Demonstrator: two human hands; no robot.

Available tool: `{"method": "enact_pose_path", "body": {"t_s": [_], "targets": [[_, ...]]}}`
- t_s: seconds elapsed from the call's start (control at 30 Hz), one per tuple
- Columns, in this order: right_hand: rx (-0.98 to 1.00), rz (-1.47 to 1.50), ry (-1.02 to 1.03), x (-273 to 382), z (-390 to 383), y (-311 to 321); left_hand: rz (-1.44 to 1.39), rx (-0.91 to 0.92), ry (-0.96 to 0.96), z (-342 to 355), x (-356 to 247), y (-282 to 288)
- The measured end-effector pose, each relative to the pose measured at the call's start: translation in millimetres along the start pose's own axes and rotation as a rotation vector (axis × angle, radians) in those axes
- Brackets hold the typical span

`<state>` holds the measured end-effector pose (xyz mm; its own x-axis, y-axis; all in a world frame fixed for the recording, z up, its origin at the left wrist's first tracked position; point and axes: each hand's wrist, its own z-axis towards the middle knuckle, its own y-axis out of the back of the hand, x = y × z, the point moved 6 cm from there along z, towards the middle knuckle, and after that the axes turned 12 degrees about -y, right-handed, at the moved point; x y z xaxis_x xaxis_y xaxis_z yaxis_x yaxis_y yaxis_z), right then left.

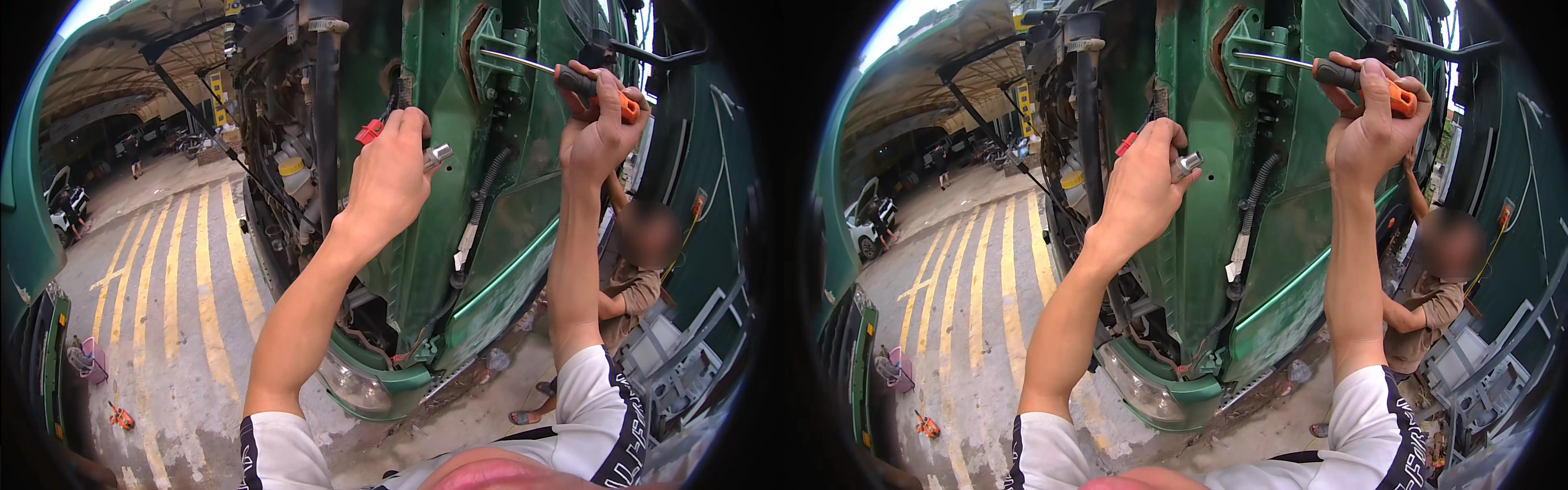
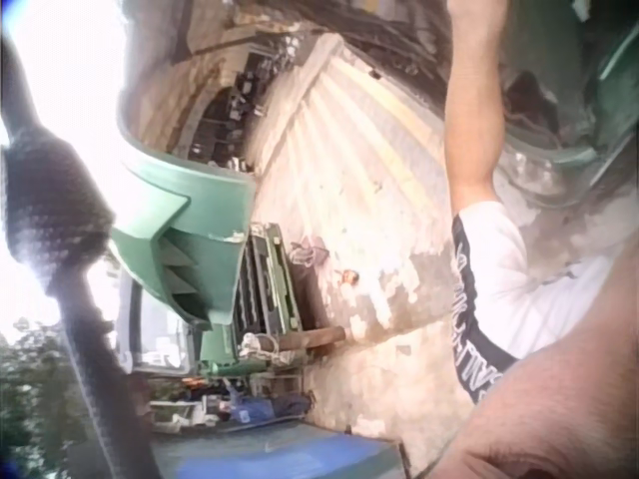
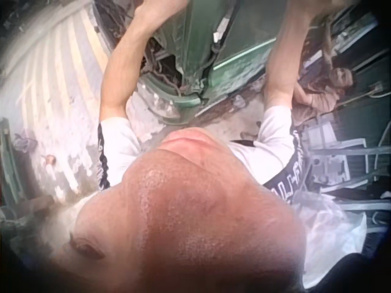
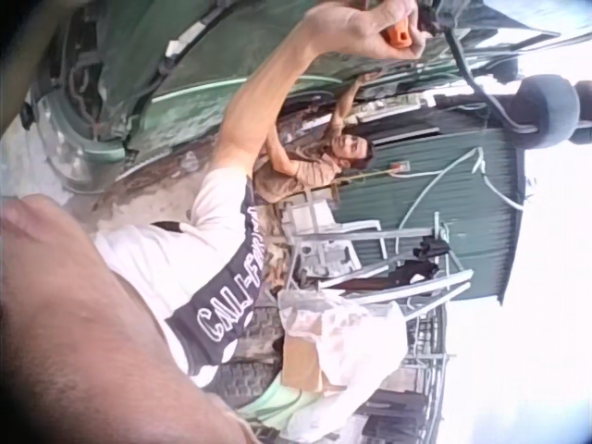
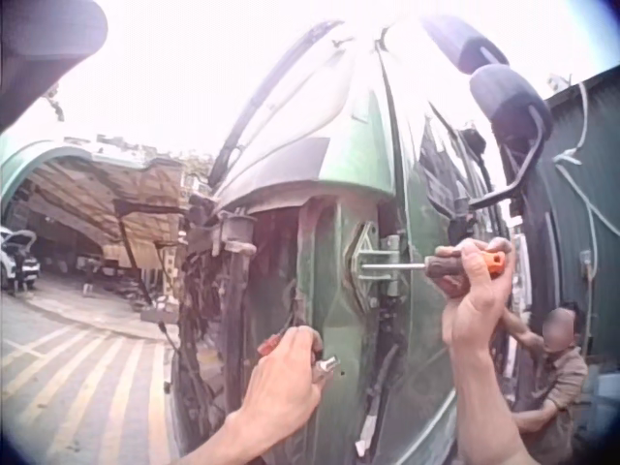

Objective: The person works on the exterior body of a green truck cab, using a screwdriver and a power impact wrench to remove and secure bolts on the front panel and hinge area while another person assists.

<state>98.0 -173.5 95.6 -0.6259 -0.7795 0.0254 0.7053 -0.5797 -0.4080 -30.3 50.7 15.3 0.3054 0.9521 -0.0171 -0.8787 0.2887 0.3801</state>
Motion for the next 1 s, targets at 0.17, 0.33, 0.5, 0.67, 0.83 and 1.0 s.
{"method": "enact_pose_path", "body": {"t_s": [0.17,0.33,0.5,0.67,0.83,1.0], "targets": [[-0.061,0.017,-0.014,-7,-4,9,0.003,0.037,0.018,0,2,5],[-0.07,-0.104,0.13,18,-17,-10,-0.01,0.036,0.042,-1,8,11],[-0.004,-0.131,0.101,23,-13,-16,0.036,0.042,-0.039,2,3,9],[-0.024,-0.17,0.139,23,-23,-24,-0.018,0.035,-0.036,-1,7,8],[-0.059,-0.185,0.256,23,-38,-35,-0.094,0.052,-0.09,2,8,2],[-0.164,-0.104,0.201,8,-43,-22,-0.095,0.076,-0.149,0,7,1]]}}
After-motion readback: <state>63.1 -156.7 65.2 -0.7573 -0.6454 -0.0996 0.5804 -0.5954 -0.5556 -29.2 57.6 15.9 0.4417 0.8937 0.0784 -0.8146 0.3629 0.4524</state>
